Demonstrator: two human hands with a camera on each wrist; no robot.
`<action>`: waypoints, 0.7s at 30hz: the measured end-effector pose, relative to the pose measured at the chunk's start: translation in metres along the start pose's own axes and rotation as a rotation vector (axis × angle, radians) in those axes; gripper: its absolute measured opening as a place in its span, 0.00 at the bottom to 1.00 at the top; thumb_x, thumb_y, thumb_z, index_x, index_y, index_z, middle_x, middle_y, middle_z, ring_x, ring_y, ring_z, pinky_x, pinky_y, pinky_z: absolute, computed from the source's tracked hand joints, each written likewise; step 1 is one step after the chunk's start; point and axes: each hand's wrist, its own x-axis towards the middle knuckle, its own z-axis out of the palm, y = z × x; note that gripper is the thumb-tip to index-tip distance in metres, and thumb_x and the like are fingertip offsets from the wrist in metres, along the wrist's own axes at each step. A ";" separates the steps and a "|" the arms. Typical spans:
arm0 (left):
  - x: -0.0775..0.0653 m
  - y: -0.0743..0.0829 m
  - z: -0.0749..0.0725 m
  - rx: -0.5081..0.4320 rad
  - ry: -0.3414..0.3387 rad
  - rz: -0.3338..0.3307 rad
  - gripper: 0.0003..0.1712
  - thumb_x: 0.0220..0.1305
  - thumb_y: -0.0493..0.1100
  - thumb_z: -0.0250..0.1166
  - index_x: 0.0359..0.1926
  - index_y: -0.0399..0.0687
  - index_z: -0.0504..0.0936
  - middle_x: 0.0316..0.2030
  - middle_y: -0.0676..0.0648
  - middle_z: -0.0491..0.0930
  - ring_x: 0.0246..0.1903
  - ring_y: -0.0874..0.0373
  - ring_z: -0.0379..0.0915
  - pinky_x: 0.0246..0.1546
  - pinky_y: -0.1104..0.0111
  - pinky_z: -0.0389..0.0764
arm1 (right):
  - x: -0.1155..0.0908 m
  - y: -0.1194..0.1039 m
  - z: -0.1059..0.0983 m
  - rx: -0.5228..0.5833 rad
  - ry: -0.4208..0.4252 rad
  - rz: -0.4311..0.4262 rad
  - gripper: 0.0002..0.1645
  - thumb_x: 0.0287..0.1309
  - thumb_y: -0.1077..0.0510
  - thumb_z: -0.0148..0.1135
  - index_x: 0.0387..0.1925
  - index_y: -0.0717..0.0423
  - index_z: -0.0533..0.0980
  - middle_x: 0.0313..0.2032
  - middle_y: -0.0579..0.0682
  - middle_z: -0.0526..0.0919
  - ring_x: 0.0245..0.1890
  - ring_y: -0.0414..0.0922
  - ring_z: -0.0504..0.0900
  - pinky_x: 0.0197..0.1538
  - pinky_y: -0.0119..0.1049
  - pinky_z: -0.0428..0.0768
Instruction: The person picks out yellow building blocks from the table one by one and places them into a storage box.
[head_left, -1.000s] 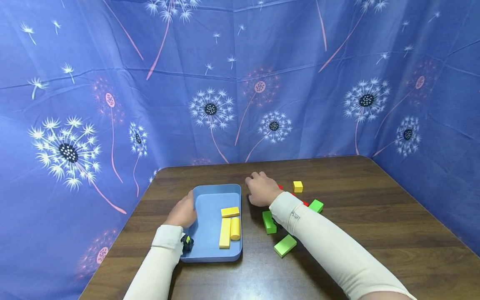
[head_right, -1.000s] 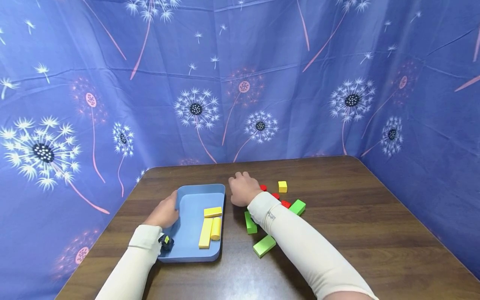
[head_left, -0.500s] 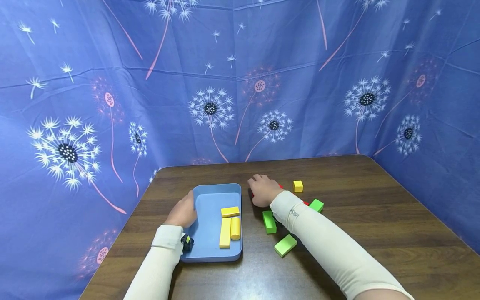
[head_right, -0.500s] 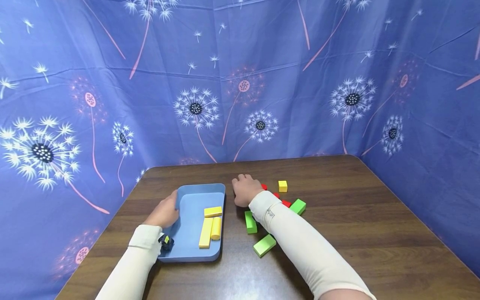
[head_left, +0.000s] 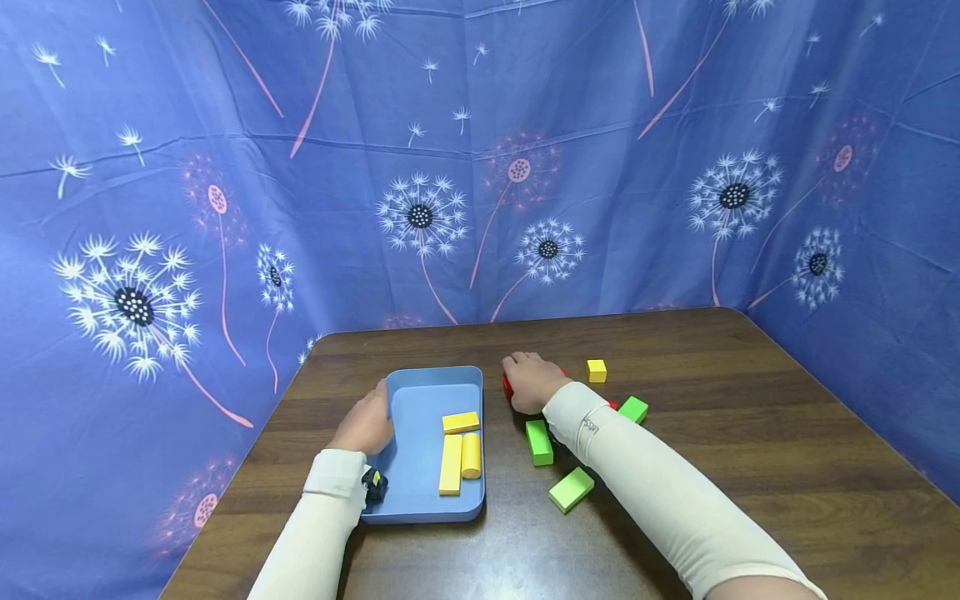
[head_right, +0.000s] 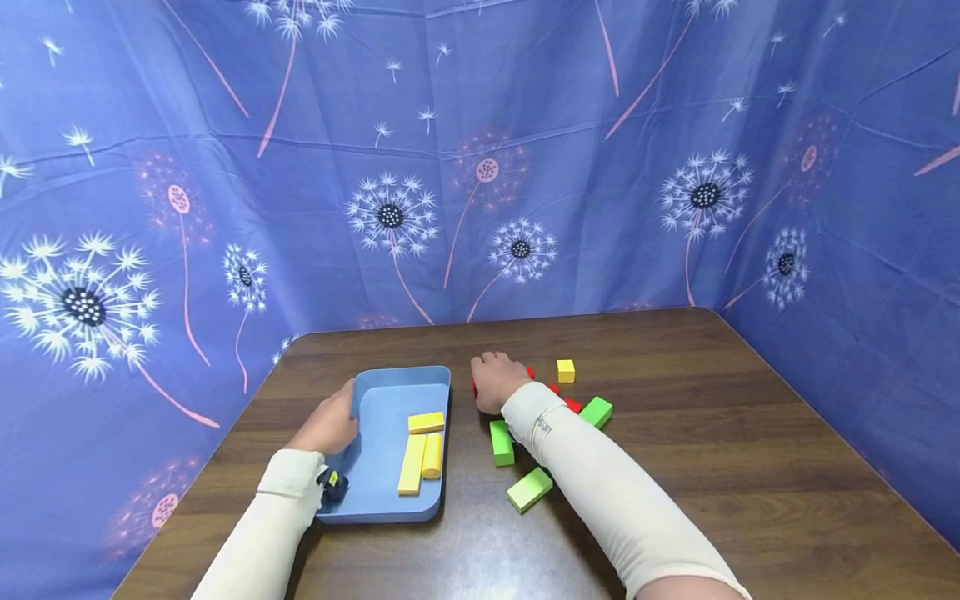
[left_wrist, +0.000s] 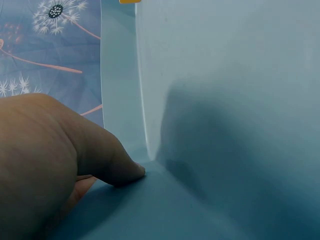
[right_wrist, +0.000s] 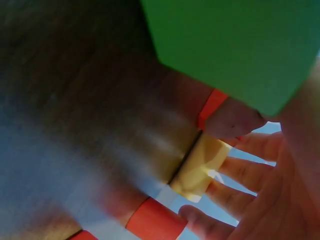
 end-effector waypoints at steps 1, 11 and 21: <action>0.000 0.000 0.000 -0.001 -0.001 0.000 0.41 0.71 0.33 0.52 0.79 0.24 0.45 0.75 0.25 0.60 0.73 0.31 0.60 0.73 0.40 0.66 | 0.000 0.000 0.000 -0.002 -0.003 0.001 0.36 0.61 0.58 0.61 0.71 0.56 0.68 0.70 0.57 0.72 0.71 0.58 0.70 0.64 0.54 0.80; -0.001 0.000 0.001 0.001 0.007 -0.008 0.42 0.71 0.33 0.54 0.79 0.25 0.46 0.75 0.26 0.60 0.74 0.32 0.61 0.73 0.40 0.66 | -0.005 -0.003 0.004 -0.079 -0.017 -0.011 0.35 0.61 0.56 0.61 0.70 0.54 0.71 0.68 0.56 0.74 0.67 0.59 0.71 0.63 0.57 0.79; -0.001 0.001 0.001 0.007 0.012 -0.002 0.40 0.71 0.33 0.52 0.78 0.24 0.47 0.74 0.25 0.61 0.73 0.32 0.61 0.73 0.42 0.66 | -0.006 -0.002 0.005 -0.078 -0.008 -0.038 0.31 0.59 0.58 0.61 0.66 0.54 0.76 0.63 0.56 0.77 0.64 0.57 0.74 0.60 0.56 0.81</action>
